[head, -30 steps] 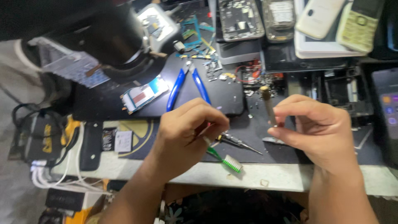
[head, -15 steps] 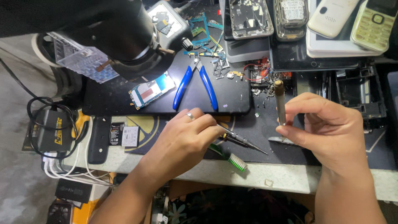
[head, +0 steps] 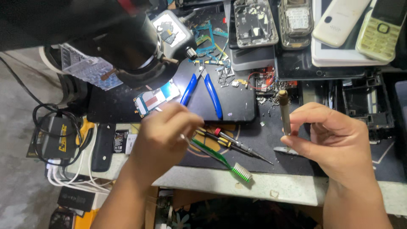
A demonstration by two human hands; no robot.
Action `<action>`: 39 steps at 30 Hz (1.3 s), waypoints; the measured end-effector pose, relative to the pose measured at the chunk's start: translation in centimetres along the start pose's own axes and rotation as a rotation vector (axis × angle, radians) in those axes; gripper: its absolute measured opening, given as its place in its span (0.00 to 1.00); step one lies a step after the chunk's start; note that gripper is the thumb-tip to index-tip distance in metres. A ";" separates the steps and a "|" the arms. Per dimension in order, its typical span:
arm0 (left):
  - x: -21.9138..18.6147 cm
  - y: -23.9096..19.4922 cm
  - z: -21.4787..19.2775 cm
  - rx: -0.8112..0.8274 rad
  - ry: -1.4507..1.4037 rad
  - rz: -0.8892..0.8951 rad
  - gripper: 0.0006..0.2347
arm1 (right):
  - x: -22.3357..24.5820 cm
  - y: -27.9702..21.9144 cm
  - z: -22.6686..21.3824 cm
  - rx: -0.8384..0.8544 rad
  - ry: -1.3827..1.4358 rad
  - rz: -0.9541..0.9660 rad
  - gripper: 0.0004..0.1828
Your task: The person uses a metal prying tool to carefully separate the casing of a small electronic device, likely a mobile phone, on a cluttered workbench. They repeatedly insert the tool into the seam and apply leverage to pry the halves apart while holding the device steady.
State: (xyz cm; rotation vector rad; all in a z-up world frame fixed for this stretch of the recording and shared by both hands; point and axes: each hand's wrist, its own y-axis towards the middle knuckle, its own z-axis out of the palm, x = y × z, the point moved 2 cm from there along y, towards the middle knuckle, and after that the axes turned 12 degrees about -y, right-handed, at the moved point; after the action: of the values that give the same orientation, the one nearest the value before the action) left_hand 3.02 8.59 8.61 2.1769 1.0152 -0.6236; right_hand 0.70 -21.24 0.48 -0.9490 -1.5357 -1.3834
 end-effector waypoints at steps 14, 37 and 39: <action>0.1 -2.2 2.5 0.378 0.313 0.138 0.05 | -0.1 0.1 0.0 0.003 0.006 -0.021 0.25; -2.4 -0.8 7.6 -0.071 -0.807 0.049 0.13 | -0.3 0.3 -0.1 -0.020 0.035 -0.025 0.22; -2.4 -0.4 8.2 -0.015 -0.684 0.119 0.11 | -0.3 0.3 0.0 -0.016 0.031 -0.004 0.22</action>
State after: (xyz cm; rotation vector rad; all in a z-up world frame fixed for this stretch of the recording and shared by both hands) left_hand 0.08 1.64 4.46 1.7795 0.5146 -1.1843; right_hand 1.07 -21.23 0.27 -0.9306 -1.5064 -1.4094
